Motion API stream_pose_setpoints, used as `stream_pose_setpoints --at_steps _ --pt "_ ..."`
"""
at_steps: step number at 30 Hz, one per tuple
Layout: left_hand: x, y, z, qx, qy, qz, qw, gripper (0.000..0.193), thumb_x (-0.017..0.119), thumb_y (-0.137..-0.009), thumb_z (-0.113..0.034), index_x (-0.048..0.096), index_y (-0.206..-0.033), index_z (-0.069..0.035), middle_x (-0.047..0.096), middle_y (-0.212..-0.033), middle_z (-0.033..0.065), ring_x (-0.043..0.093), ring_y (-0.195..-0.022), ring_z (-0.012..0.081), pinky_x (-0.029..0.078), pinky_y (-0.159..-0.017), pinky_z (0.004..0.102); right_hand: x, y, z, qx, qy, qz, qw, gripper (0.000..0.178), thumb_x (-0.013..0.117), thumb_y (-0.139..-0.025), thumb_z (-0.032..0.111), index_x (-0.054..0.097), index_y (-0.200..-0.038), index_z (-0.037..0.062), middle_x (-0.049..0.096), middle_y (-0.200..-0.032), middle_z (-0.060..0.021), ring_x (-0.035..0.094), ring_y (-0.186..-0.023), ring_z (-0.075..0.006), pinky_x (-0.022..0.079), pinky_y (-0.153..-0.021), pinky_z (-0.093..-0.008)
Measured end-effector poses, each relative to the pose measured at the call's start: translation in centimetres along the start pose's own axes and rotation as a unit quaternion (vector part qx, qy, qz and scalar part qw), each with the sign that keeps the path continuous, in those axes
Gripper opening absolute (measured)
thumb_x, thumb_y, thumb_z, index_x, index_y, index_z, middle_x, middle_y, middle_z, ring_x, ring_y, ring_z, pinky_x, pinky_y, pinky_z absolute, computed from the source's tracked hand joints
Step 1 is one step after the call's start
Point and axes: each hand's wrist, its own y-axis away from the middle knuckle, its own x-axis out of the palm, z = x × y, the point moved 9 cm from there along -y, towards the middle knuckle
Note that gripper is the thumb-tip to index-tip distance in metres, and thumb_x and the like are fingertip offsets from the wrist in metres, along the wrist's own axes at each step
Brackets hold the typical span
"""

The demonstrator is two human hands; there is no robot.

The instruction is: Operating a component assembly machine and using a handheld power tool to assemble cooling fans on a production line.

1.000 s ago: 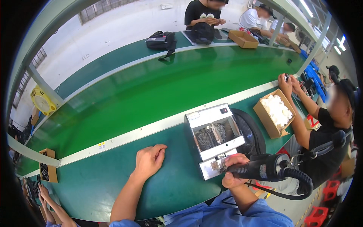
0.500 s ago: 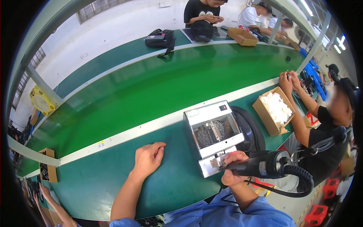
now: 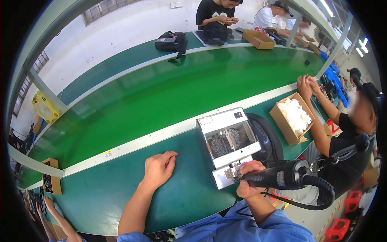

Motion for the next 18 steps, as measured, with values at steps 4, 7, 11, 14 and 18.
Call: stream_pose_setpoints --at_steps 4,7,11,14,18 --pt "0.18 -0.06 0.0 0.003 0.004 0.0 1.0 0.01 0.063 -0.08 -0.009 0.07 -0.088 -0.009 0.058 -0.057 0.0085 0.058 -0.05 0.0251 0.047 -0.05 0.0355 -0.16 -0.03 0.2 -0.004 0.001 -0.019 1.0 0.058 0.07 -0.081 0.035 0.041 -0.114 -0.003 0.054 -0.079 -0.0097 0.055 -0.074 -0.0209 0.049 -0.066 -0.0331" --pt "0.12 -0.03 0.04 -0.001 0.008 -0.002 1.0 0.011 0.063 -0.08 -0.009 0.07 -0.088 -0.009 0.058 -0.057 0.0085 0.058 -0.05 0.0253 0.047 -0.05 0.0355 -0.02 -0.13 0.24 -0.004 0.003 -0.004 1.0 0.059 0.07 -0.081 0.035 0.041 -0.115 -0.0027 0.054 -0.08 -0.0095 0.054 -0.074 -0.0208 0.049 -0.066 -0.0333" --pt "0.09 0.04 0.18 -0.001 0.006 -0.007 1.0 0.01 0.063 -0.08 -0.008 0.07 -0.088 -0.009 0.058 -0.057 0.0086 0.058 -0.05 0.0251 0.047 -0.05 0.0353 -0.03 -0.15 0.23 -0.006 -0.006 -0.01 1.0 0.058 0.07 -0.081 0.034 0.041 -0.116 -0.0021 0.054 -0.08 -0.0094 0.054 -0.074 -0.0207 0.049 -0.067 -0.0333" --pt "0.15 0.03 0.16 0.002 0.004 0.0 1.0 0.01 0.063 -0.08 -0.008 0.07 -0.088 -0.009 0.058 -0.057 0.0086 0.058 -0.05 0.0249 0.046 -0.05 0.0352 0.08 -0.01 0.19 -0.014 0.005 0.004 1.0 0.058 0.07 -0.081 0.034 0.04 -0.116 -0.0018 0.054 -0.081 -0.0094 0.054 -0.074 -0.0207 0.049 -0.067 -0.0331" --pt "0.21 0.0 0.16 0.003 0.006 -0.002 1.0 0.01 0.063 -0.08 -0.009 0.07 -0.088 -0.009 0.058 -0.057 0.0085 0.057 -0.05 0.0247 0.046 -0.05 0.0352 0.0 -0.07 0.19 -0.01 -0.004 0.006 1.0 0.058 0.07 -0.081 0.033 0.039 -0.117 -0.0008 0.054 -0.081 -0.0095 0.054 -0.075 -0.0209 0.049 -0.067 -0.0331"
